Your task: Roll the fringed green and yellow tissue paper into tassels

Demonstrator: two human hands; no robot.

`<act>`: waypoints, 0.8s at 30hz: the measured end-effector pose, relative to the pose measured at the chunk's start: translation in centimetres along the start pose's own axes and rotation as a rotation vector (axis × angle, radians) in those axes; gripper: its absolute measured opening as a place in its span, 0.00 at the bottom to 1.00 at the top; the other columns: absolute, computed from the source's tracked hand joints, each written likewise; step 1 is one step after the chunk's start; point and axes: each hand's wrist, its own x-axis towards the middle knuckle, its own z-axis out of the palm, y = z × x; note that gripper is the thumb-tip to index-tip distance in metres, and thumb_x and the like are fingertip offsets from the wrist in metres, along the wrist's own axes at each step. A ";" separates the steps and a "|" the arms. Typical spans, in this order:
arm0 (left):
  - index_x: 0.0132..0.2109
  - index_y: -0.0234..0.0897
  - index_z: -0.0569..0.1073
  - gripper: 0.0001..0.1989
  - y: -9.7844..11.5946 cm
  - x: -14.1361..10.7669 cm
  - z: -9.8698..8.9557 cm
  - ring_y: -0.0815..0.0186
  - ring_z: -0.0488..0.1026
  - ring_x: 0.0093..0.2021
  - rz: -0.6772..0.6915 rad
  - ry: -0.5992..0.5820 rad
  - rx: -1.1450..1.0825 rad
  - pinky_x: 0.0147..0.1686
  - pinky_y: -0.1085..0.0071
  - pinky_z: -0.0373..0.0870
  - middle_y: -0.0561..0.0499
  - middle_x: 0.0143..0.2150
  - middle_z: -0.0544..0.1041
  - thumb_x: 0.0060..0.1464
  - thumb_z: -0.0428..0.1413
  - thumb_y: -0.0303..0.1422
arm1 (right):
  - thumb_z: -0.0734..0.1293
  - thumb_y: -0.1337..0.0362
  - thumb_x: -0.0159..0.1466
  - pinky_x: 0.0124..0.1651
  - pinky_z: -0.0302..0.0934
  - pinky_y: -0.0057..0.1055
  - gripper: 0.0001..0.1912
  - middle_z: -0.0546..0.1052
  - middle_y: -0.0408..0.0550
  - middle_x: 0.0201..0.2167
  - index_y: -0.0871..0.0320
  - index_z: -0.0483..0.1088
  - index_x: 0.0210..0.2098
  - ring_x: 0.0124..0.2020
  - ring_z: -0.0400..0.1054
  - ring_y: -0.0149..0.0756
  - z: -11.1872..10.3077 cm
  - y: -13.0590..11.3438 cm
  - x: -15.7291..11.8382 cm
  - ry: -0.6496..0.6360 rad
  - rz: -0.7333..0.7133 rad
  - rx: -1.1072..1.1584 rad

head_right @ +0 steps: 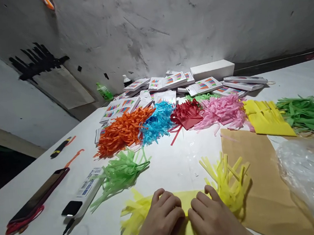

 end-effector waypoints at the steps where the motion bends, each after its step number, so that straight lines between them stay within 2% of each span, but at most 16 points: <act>1: 0.33 0.39 0.70 0.10 0.0 0.0 0.1 0.65 0.67 0.35 0.007 0.003 0.000 0.43 0.62 0.60 0.53 0.32 0.75 0.63 0.50 0.25 | 0.58 0.77 0.61 0.46 0.59 0.37 0.15 0.69 0.37 0.22 0.52 0.64 0.24 0.25 0.64 0.34 0.0 0.0 0.0 0.012 -0.025 -0.011; 5: 0.32 0.39 0.70 0.10 -0.3 -0.1 0.3 0.65 0.66 0.34 0.033 -0.042 0.015 0.43 0.61 0.59 0.55 0.31 0.74 0.64 0.51 0.26 | 0.58 0.77 0.62 0.48 0.61 0.36 0.16 0.69 0.36 0.22 0.52 0.63 0.23 0.25 0.65 0.33 -0.4 0.6 -0.7 0.010 -0.042 -0.017; 11: 0.35 0.39 0.71 0.05 -0.5 -0.9 0.8 0.66 0.67 0.36 0.003 -0.077 0.015 0.44 0.62 0.58 0.56 0.34 0.76 0.59 0.58 0.26 | 0.57 0.77 0.61 0.56 0.57 0.39 0.16 0.74 0.36 0.26 0.50 0.68 0.28 0.29 0.69 0.36 -1.3 1.5 -2.6 -0.035 0.052 0.004; 15: 0.33 0.39 0.69 0.07 0.0 -0.7 0.7 0.64 0.67 0.35 -0.096 -0.060 0.049 0.42 0.62 0.57 0.55 0.33 0.75 0.59 0.55 0.25 | 0.57 0.77 0.61 0.52 0.58 0.40 0.16 0.74 0.37 0.25 0.50 0.67 0.28 0.29 0.69 0.36 -1.0 1.3 -2.6 -0.003 0.176 0.063; 20: 0.32 0.40 0.69 0.06 0.5 0.5 0.1 0.62 0.67 0.34 -0.220 -0.185 0.121 0.41 0.61 0.57 0.54 0.32 0.75 0.54 0.58 0.27 | 0.62 0.69 0.62 0.47 0.58 0.43 0.08 0.73 0.39 0.28 0.50 0.66 0.28 0.32 0.69 0.40 -0.6 1.0 -2.5 -0.052 0.365 0.109; 22: 0.31 0.40 0.69 0.07 0.4 0.7 0.1 0.63 0.67 0.34 -0.159 -0.186 0.167 0.41 0.61 0.56 0.55 0.33 0.75 0.53 0.60 0.26 | 0.63 0.69 0.61 0.46 0.58 0.43 0.07 0.73 0.38 0.29 0.49 0.66 0.30 0.33 0.69 0.40 -0.5 1.0 -2.5 -0.070 0.436 0.179; 24: 0.31 0.40 0.69 0.08 0.2 0.7 0.3 0.65 0.66 0.34 0.009 -0.165 0.217 0.44 0.61 0.55 0.56 0.32 0.74 0.53 0.62 0.27 | 0.61 0.71 0.61 0.47 0.57 0.43 0.09 0.73 0.38 0.30 0.50 0.67 0.30 0.33 0.68 0.39 -0.5 1.1 -2.5 -0.068 0.430 0.246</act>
